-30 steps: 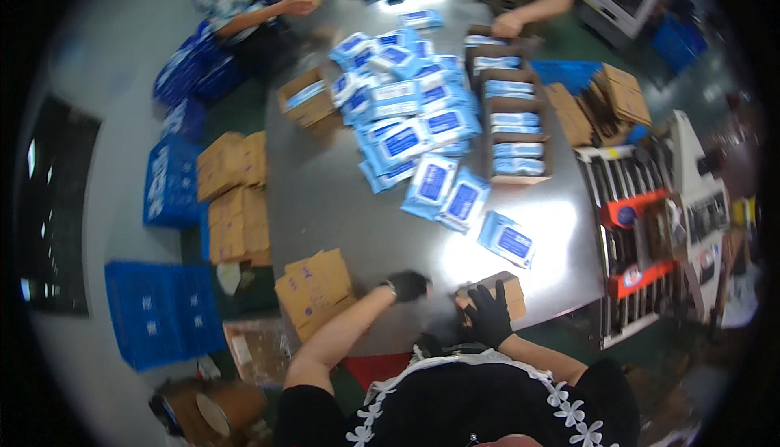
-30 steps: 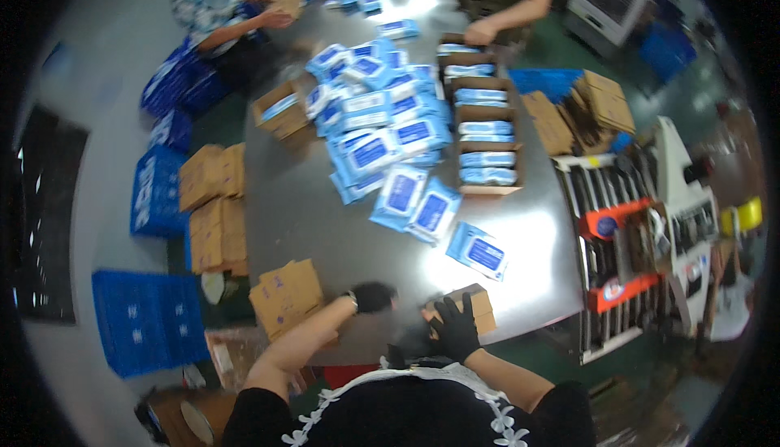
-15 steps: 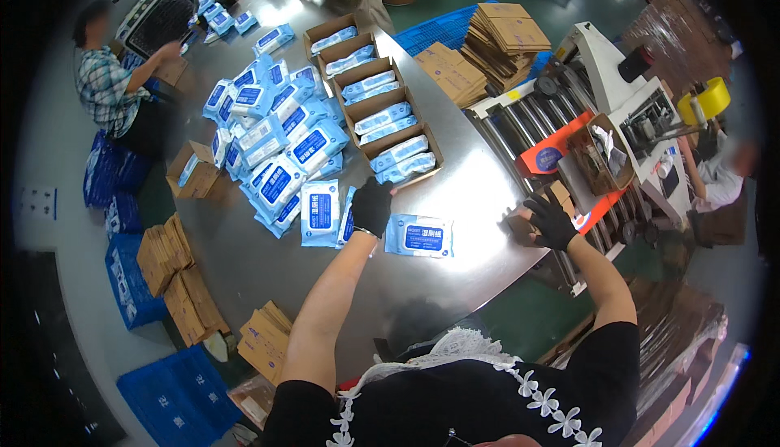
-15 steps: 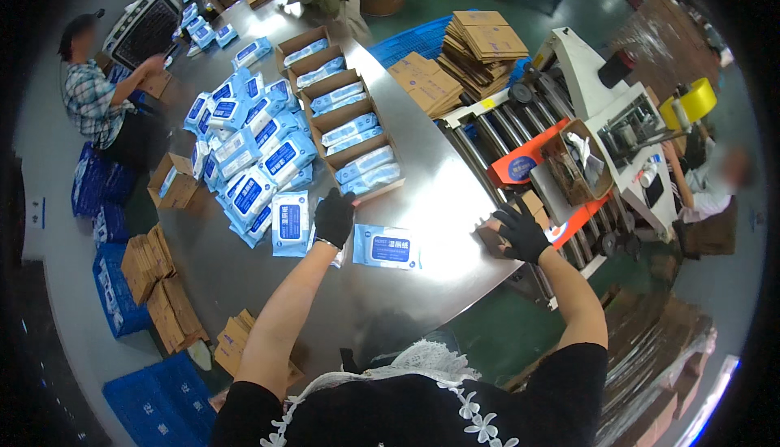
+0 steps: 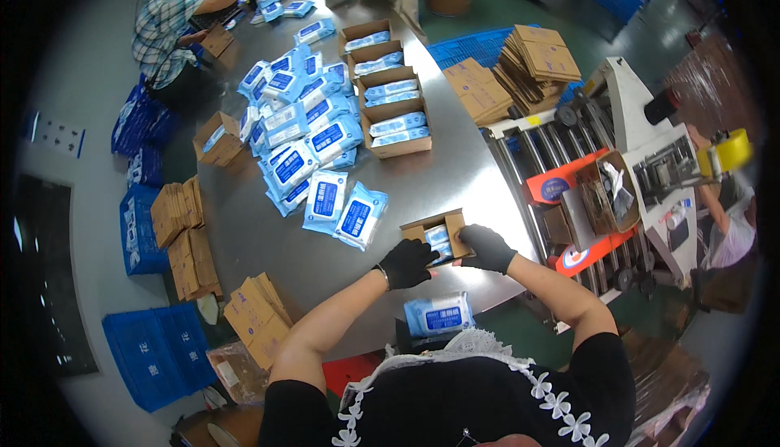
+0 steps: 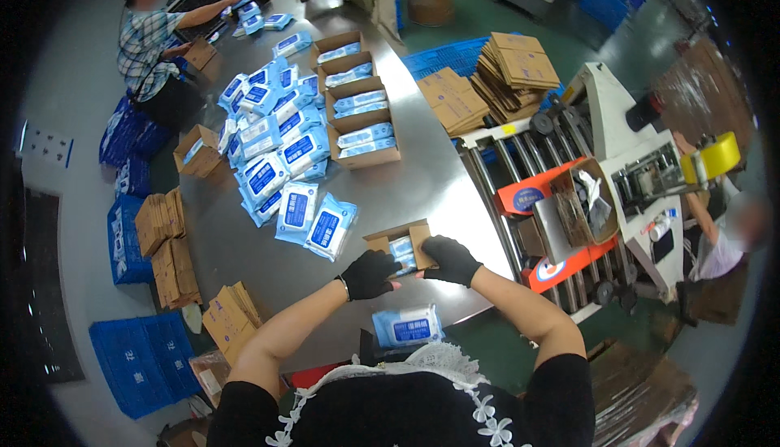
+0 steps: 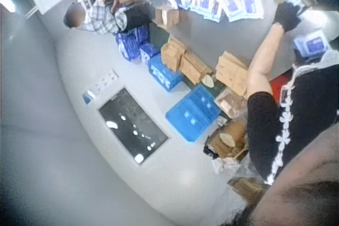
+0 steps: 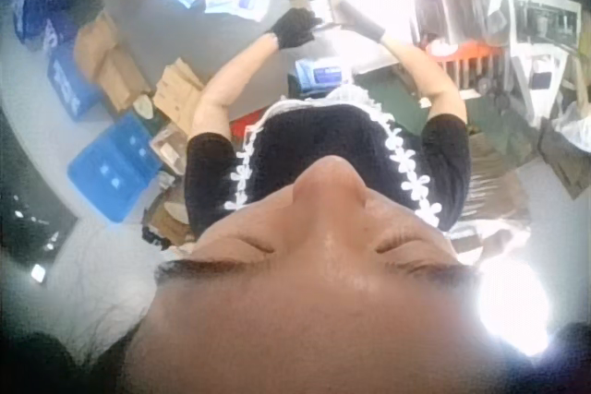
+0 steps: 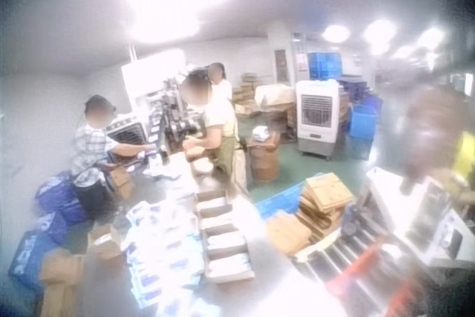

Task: The person folds flat cardboard into small boxes and packs multiple blue packets of wet wipes into each box by hand.

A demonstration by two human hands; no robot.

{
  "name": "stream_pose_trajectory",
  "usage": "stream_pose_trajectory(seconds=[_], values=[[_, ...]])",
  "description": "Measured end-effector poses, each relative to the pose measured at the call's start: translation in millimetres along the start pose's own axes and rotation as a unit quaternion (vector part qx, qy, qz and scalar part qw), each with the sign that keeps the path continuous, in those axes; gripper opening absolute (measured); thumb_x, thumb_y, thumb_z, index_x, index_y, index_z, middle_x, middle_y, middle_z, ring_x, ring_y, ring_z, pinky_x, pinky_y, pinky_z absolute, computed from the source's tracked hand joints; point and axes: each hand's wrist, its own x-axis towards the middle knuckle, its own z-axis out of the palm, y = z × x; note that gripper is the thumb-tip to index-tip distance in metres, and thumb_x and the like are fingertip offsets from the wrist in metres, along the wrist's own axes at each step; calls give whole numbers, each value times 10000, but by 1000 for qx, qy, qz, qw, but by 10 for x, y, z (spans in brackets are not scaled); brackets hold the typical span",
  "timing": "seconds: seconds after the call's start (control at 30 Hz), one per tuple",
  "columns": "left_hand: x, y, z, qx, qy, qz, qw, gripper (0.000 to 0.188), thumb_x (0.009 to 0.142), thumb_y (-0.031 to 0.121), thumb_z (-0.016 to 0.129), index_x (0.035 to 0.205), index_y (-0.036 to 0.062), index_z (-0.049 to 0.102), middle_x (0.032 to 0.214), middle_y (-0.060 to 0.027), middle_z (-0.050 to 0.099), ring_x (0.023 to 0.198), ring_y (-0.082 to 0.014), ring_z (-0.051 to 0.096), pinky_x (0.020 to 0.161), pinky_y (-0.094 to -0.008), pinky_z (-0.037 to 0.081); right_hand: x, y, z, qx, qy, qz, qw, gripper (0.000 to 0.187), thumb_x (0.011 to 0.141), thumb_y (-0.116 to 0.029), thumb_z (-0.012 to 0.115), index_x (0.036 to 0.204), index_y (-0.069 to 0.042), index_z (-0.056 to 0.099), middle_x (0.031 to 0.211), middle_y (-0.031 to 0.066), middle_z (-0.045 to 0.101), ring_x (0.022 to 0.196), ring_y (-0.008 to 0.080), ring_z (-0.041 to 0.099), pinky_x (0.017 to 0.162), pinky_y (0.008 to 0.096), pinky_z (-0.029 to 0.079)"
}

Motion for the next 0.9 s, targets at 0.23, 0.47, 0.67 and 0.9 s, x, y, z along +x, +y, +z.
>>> stream_pose_trajectory(seconds=[0.23,0.47,0.67,0.9], values=[[-33,-465,1194,-177,459,-333,804,982,633,313,859,1376,-34,318,1267,-195,464,1206,-350,452,1040,-399,355,462,-389,20,-140,116,9,983,135,743,-203,681,789,-78,660,847,116,654,827,290,634,722,418,489],[255,-445,1282,-237,188,-140,943,638,834,260,680,1346,17,387,1295,-190,475,1194,-311,474,1043,-396,352,452,-385,704,-196,255,41,946,653,824,-538,586,1301,-98,516,1283,217,518,1228,416,451,1076,659,159],[800,-1240,-577,271,441,-346,782,692,749,279,734,1352,156,417,1094,-220,574,934,-400,592,767,-466,489,-558,190,207,-249,201,118,940,687,735,-513,644,1275,-101,542,1324,196,493,1293,391,387,1113,630,124],[936,-1632,-640,244,256,-221,909,175,864,274,588,913,113,636,894,-170,584,868,-338,594,685,-468,446,-1112,904,-468,-241,124,67,960,755,687,-405,711,1348,-134,468,1417,167,411,1365,367,316,1124,603,153]])
